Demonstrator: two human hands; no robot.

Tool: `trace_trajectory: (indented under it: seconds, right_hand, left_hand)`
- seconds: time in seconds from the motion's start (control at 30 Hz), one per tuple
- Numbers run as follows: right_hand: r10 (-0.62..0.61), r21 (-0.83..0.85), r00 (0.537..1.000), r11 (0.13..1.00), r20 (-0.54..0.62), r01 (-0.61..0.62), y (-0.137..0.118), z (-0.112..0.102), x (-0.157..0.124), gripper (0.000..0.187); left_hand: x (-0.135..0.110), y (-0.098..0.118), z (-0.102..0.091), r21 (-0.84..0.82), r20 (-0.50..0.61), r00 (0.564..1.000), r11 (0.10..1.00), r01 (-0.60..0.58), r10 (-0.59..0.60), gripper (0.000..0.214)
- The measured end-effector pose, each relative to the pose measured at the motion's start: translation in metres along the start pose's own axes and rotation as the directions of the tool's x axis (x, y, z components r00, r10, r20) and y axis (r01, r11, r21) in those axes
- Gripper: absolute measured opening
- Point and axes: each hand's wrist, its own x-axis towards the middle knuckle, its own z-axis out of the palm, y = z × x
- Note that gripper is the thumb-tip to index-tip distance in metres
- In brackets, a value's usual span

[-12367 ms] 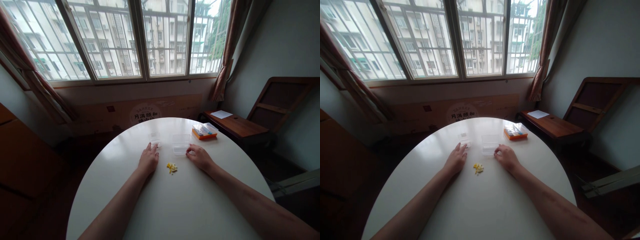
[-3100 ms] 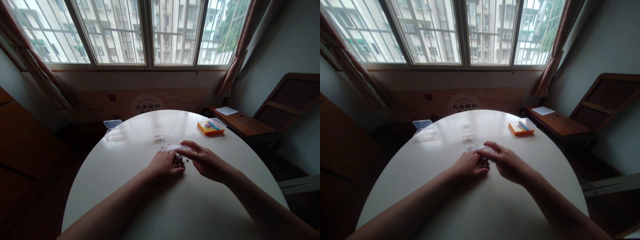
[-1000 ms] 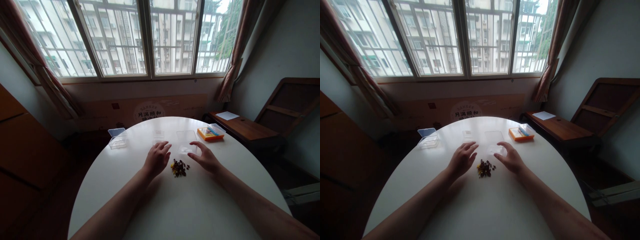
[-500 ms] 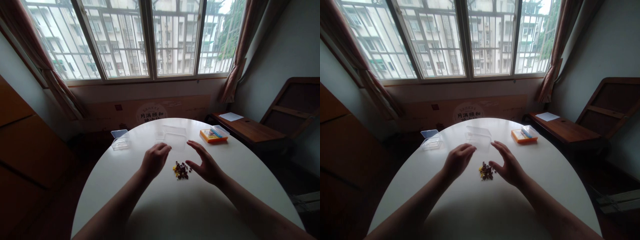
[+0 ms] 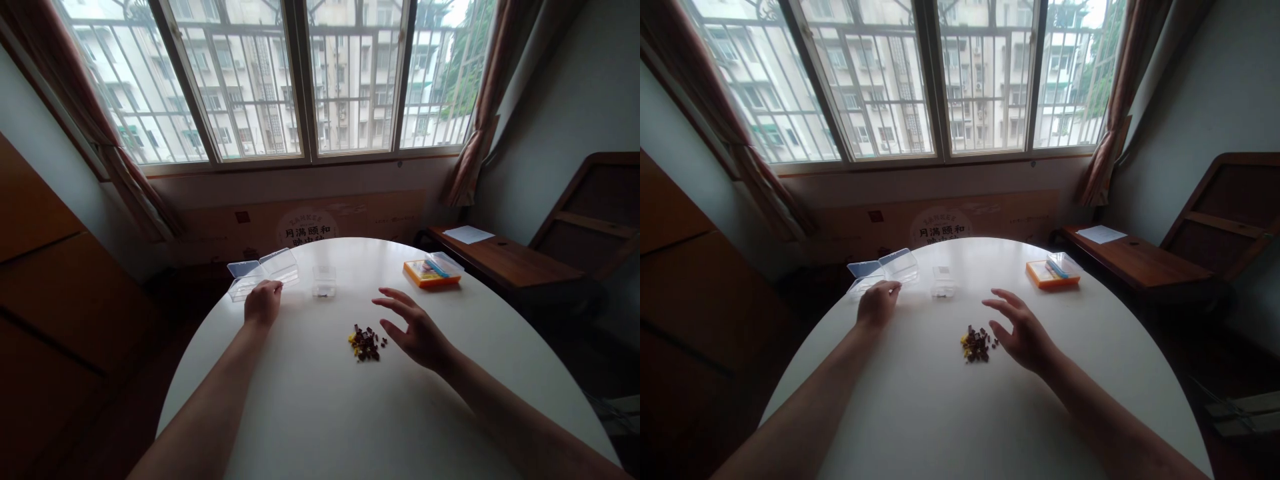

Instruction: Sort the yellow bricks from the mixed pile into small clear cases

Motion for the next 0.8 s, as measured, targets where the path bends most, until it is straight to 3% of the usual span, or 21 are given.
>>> trace_trajectory:
  seconds: [0.33,0.53,0.67,0.8]
  right_hand:
    - [-0.008,-0.002,0.999,1.0,0.041,0.009,-0.005,0.002,-0.002,0.03]
    - [-0.016,-0.012,0.999,1.0,0.037,0.017,-0.003,0.001,-0.003,0.028]
    - [-0.014,-0.009,0.999,1.0,0.039,0.014,-0.004,0.0,-0.003,0.026]
    - [-0.005,-0.001,0.999,1.0,0.043,0.006,-0.005,-0.002,-0.003,0.023]
  left_hand:
    - [0.001,0.006,0.006,0.116,0.15,0.986,0.992,0.059,-0.076,0.03]
    - [-0.019,0.043,0.0,0.177,0.133,0.991,0.984,-0.019,-0.005,0.048]
    - [-0.03,0.059,0.007,0.225,0.344,0.939,0.973,-0.052,-0.029,0.061]
    - [-0.027,0.05,0.012,0.219,0.383,0.921,0.976,-0.015,-0.072,0.065]
